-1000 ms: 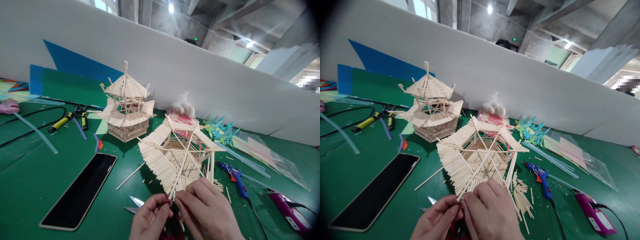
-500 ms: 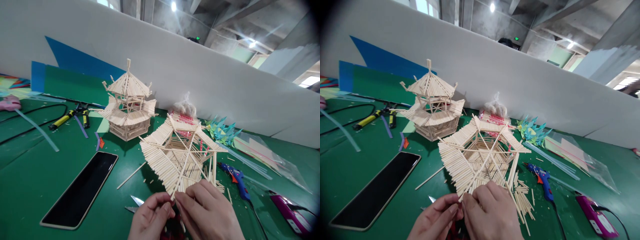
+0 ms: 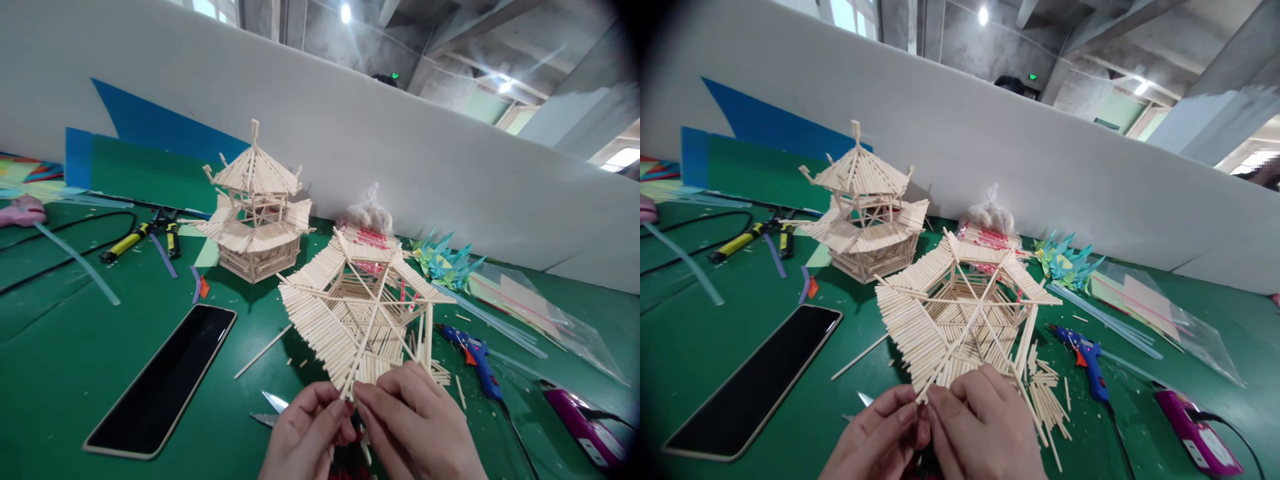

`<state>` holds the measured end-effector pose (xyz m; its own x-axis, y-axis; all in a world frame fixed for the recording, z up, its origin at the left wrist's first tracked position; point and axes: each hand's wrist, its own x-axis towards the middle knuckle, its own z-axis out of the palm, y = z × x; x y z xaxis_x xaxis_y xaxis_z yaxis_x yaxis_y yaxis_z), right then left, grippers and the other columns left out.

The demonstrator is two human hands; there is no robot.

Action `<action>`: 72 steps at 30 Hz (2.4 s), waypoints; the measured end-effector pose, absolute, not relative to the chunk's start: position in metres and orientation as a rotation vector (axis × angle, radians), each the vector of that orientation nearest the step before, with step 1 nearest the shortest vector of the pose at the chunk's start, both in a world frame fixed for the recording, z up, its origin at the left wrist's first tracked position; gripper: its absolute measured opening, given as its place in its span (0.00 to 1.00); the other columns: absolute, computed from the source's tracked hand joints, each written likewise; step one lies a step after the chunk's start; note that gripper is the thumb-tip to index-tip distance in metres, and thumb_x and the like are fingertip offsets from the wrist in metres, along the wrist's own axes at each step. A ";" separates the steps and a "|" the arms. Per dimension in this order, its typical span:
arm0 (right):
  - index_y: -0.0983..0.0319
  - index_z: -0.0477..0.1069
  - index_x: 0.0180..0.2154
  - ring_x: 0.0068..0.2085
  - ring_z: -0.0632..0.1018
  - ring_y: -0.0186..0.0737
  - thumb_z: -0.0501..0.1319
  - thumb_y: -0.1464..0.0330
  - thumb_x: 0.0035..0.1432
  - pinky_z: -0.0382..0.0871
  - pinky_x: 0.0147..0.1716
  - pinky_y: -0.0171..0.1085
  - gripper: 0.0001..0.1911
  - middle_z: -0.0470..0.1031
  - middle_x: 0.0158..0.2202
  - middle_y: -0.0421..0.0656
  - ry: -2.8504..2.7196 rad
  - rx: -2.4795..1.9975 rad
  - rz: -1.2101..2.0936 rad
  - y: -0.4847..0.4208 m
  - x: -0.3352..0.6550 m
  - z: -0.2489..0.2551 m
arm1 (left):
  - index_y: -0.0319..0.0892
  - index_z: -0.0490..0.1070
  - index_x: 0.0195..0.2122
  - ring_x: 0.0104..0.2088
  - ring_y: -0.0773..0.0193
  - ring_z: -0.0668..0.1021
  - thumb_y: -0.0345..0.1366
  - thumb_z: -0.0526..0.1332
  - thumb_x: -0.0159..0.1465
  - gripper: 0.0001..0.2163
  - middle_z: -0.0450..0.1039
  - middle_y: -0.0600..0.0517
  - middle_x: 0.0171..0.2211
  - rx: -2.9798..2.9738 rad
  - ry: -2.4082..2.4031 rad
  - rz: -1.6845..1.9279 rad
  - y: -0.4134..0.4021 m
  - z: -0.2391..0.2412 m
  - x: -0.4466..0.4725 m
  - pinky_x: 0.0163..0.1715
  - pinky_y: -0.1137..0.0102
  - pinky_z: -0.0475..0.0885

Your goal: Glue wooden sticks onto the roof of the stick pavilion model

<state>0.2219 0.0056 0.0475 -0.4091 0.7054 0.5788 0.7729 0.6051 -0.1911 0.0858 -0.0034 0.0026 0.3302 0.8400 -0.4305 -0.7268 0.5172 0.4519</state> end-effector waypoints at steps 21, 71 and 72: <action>0.63 0.76 0.31 0.22 0.67 0.37 0.57 0.75 0.51 0.59 0.18 0.33 0.09 0.70 0.20 0.43 -2.215 -1.140 0.002 0.009 0.221 0.049 | 0.38 0.70 0.19 0.17 0.73 0.66 0.31 0.68 0.47 0.07 0.69 0.54 0.15 0.158 0.691 1.032 0.007 0.011 0.095 0.20 0.77 0.60; 0.60 0.65 0.28 0.21 0.69 0.31 0.57 0.70 0.54 0.63 0.20 0.30 0.03 0.67 0.21 0.36 -1.800 -1.384 0.319 0.013 0.238 0.044 | 0.40 0.65 0.17 0.13 0.73 0.63 0.33 0.67 0.45 0.09 0.64 0.58 0.11 0.298 0.893 1.093 0.005 0.005 0.099 0.16 0.77 0.57; 0.59 0.65 0.25 0.21 0.68 0.31 0.58 0.70 0.54 0.62 0.19 0.30 0.06 0.67 0.20 0.36 -1.822 -1.380 0.309 0.014 0.238 0.044 | 0.40 0.65 0.17 0.13 0.73 0.64 0.33 0.67 0.45 0.09 0.64 0.58 0.11 0.295 0.891 1.089 0.006 0.005 0.099 0.16 0.77 0.58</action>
